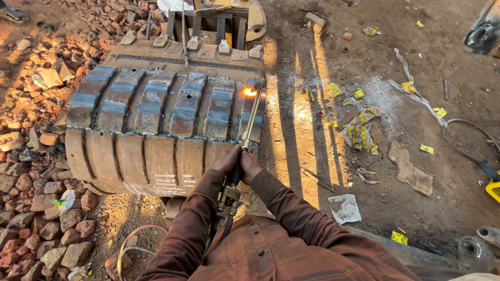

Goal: The person uses a welding torch to apply heat to the seams of a large, ribbed metal component. The torch is held steadily as the flame moves along the joints, producing sparks and molten metal.

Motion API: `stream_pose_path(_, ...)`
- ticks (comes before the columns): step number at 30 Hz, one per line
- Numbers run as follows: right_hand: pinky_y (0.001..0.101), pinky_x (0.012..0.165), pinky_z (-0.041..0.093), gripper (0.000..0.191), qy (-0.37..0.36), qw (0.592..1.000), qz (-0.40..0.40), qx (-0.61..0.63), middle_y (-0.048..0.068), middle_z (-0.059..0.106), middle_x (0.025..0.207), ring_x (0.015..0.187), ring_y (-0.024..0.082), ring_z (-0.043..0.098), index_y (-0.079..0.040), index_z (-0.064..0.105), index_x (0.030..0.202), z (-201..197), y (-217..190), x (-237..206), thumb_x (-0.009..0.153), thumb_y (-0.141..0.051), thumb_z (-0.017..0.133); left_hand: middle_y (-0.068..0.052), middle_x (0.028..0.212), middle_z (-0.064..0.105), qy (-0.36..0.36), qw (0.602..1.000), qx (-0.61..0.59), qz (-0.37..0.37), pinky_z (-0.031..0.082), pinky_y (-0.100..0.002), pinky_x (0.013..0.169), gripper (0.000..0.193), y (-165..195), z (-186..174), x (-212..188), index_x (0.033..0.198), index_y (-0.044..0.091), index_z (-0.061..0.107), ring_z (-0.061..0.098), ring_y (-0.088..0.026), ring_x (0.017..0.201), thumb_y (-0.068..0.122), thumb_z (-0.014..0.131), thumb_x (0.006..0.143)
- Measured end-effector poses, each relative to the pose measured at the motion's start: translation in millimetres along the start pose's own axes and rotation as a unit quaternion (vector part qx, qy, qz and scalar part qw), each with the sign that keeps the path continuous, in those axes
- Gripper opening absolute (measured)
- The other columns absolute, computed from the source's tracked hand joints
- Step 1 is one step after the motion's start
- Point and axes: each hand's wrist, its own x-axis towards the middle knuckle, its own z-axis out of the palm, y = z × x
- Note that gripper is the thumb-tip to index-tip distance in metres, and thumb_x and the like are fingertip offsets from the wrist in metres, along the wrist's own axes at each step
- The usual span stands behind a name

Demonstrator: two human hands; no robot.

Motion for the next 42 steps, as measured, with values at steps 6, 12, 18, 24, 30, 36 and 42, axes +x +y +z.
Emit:
stream_pose_path(6, 0.0393, 0.073, 0.062, 0.035, -0.004, 1.000, -0.002, 0.000, 0.013, 0.064, 0.103, 0.083, 0.022, 0.065, 0.004, 0.055, 0.117, 1.0, 1.4, 1.0, 0.108, -0.026, 0.038, -0.018, 0.102, 0.074, 0.007, 1.000, -0.009, 0.024, 0.056, -0.039, 0.079, 0.066, -3.2, -3.1, -1.2, 0.112, -0.005, 0.071, 0.070, -0.025, 0.089, 0.054, 0.045, 0.099)
stream_pose_path(12, 0.0396, 0.072, 0.062, 0.036, -0.007, 1.000, 0.004, -0.008, 0.013, 0.063, 0.101, 0.082, 0.022, 0.065, 0.003, 0.055, 0.116, 4.6, 0.7, 0.9, 0.108, -0.028, 0.038, -0.020, 0.107, 0.073, 0.012, 1.000, -0.006, 0.021, 0.056, -0.041, 0.083, 0.069, -3.1, -6.9, -4.2, 0.117, -0.004, 0.070, 0.070, -0.028, 0.095, 0.057, 0.044, 0.098)
stream_pose_path(18, 0.0400, 0.075, 0.063, 0.036, -0.002, 1.000, 0.005, -0.010, 0.013, 0.064, 0.105, 0.085, 0.022, 0.066, 0.002, 0.054, 0.117, 8.9, -0.7, -3.2, 0.107, -0.029, 0.038, -0.025, 0.112, 0.072, 0.020, 1.000, 0.004, -0.009, 0.057, -0.044, 0.088, 0.073, 1.9, -7.0, -11.6, 0.120, -0.007, 0.067, 0.071, -0.033, 0.100, 0.058, 0.042, 0.096)
stream_pose_path(24, 0.0413, 0.078, 0.063, 0.035, -0.006, 1.000, -0.002, -0.014, 0.014, 0.063, 0.107, 0.087, 0.023, 0.066, 0.003, 0.054, 0.118, 10.3, -2.7, -7.0, 0.108, -0.026, 0.038, -0.028, 0.115, 0.071, 0.025, 0.999, 0.024, -0.001, 0.055, -0.043, 0.097, 0.075, 6.6, -7.2, -15.8, 0.121, -0.006, 0.068, 0.072, -0.035, 0.102, 0.058, 0.040, 0.095)
stream_pose_path(30, 0.0426, 0.078, 0.063, 0.034, -0.009, 1.000, -0.004, -0.019, 0.014, 0.062, 0.105, 0.087, 0.024, 0.066, 0.003, 0.053, 0.117, 11.6, -1.2, -6.5, 0.107, -0.026, 0.036, -0.029, 0.113, 0.072, 0.030, 0.999, 0.018, -0.003, 0.054, -0.043, 0.096, 0.078, 4.4, -7.9, -17.0, 0.118, -0.008, 0.069, 0.073, -0.037, 0.101, 0.061, 0.041, 0.093)
stream_pose_path(36, 0.0433, 0.078, 0.063, 0.035, -0.008, 1.000, -0.004, -0.022, 0.015, 0.063, 0.105, 0.087, 0.025, 0.066, 0.004, 0.053, 0.118, 12.3, -3.4, -5.6, 0.107, -0.025, 0.037, -0.030, 0.116, 0.071, 0.042, 0.999, 0.014, -0.031, 0.058, -0.045, 0.091, 0.084, 6.0, -9.9, -15.8, 0.120, -0.012, 0.067, 0.073, -0.038, 0.102, 0.064, 0.046, 0.091)
stream_pose_path(42, 0.0427, 0.078, 0.063, 0.034, 0.001, 1.000, -0.008, -0.018, 0.015, 0.063, 0.106, 0.088, 0.024, 0.066, 0.003, 0.054, 0.117, 9.6, -2.4, -0.8, 0.107, -0.026, 0.037, -0.030, 0.120, 0.070, 0.028, 0.999, 0.018, -0.018, 0.055, -0.046, 0.093, 0.083, 5.1, -8.4, -10.2, 0.124, -0.010, 0.067, 0.071, -0.039, 0.107, 0.062, 0.043, 0.090)
